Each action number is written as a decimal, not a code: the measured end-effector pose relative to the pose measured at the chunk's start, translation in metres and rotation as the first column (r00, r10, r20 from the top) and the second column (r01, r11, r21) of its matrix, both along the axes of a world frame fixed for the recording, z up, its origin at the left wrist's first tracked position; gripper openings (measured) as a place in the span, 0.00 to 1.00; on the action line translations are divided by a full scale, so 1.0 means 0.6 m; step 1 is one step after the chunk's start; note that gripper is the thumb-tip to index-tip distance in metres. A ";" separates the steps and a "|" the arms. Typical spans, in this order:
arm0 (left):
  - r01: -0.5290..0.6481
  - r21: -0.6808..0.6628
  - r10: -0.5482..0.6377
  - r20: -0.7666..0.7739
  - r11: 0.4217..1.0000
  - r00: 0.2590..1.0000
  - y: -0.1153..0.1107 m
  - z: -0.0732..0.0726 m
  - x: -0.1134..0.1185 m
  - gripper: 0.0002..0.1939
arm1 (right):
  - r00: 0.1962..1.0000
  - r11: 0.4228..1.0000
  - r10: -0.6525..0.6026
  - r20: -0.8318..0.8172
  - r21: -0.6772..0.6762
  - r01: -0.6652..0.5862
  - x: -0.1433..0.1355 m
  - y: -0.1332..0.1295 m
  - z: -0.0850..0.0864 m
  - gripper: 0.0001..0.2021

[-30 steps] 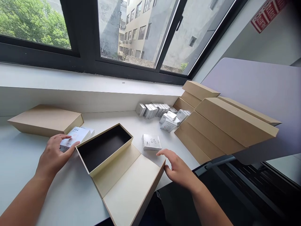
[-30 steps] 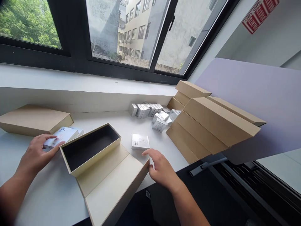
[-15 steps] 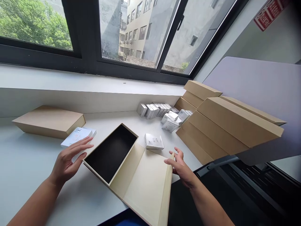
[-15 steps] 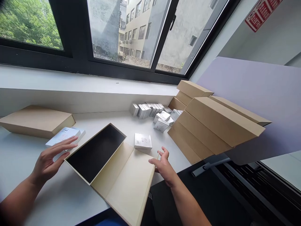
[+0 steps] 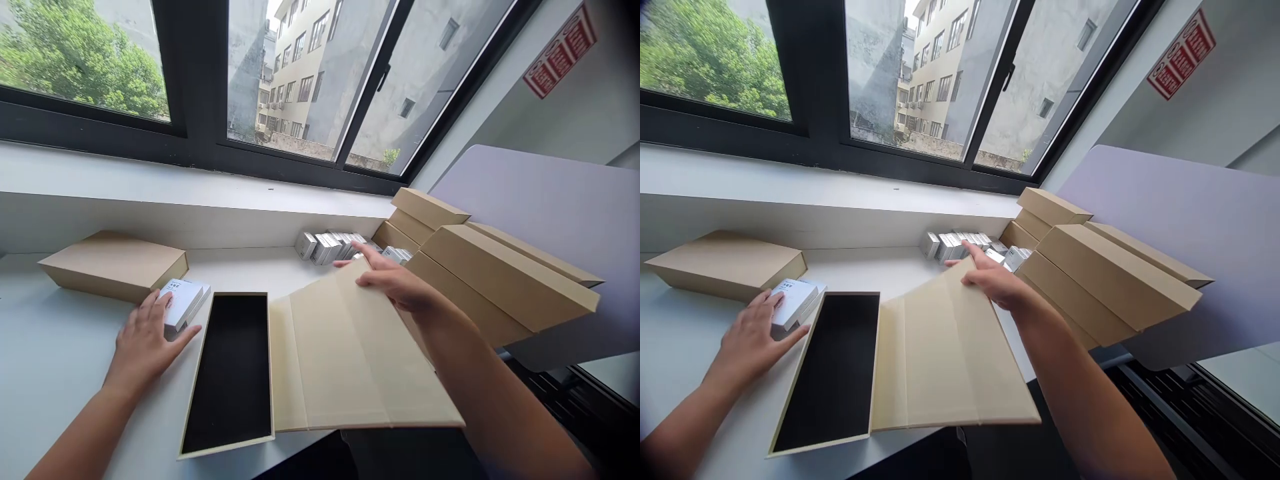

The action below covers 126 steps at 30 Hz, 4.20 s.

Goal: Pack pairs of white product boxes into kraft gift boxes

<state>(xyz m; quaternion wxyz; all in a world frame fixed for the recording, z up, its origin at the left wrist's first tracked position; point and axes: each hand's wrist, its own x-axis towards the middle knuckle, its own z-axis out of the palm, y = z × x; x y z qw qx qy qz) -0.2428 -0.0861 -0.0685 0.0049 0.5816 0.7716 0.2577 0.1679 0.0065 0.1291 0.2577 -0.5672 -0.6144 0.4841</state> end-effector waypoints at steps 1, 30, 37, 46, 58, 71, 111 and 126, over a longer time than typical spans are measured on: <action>-0.011 -0.029 0.012 0.009 1.000 1.000 0.001 -0.004 0.001 0.39 | 0.999 0.999 0.034 0.017 0.023 -0.034 -0.021 0.021 0.009 0.52; -0.113 0.056 0.099 0.211 0.992 0.972 0.019 -0.007 0.004 0.26 | 0.796 0.508 0.160 0.584 0.643 -0.573 -0.290 0.236 -0.001 0.27; -0.195 -0.057 0.203 0.227 0.979 0.953 0.019 0.010 0.005 0.37 | 0.549 0.841 0.412 0.728 -0.071 -0.537 -0.022 0.108 -0.074 0.49; 0.028 -0.207 0.031 0.278 0.978 0.960 0.003 0.021 -0.020 0.30 | 0.531 0.886 0.300 0.792 -0.025 -0.463 -0.012 0.090 -0.214 0.44; 0.130 0.060 -0.141 0.244 0.990 0.959 0.009 -0.026 -0.007 0.45 | 0.771 0.718 0.335 0.542 0.382 -0.581 -0.177 0.231 -0.093 0.42; 0.058 0.030 -0.062 0.150 0.998 0.987 0.008 -0.016 0.006 0.39 | 0.525 0.721 0.556 0.644 -0.060 -0.691 -0.257 0.214 -0.205 0.44; 0.463 -0.038 -0.444 0.230 0.885 0.866 0.067 0.216 0.188 0.48 | 0.984 0.416 0.175 0.044 0.902 -0.115 -0.057 0.057 -0.257 0.13; 0.618 -0.535 -0.704 0.058 0.576 0.707 0.117 0.142 0.272 0.20 | 0.927 0.971 0.236 -0.291 0.111 -0.213 -0.003 0.055 -0.327 0.37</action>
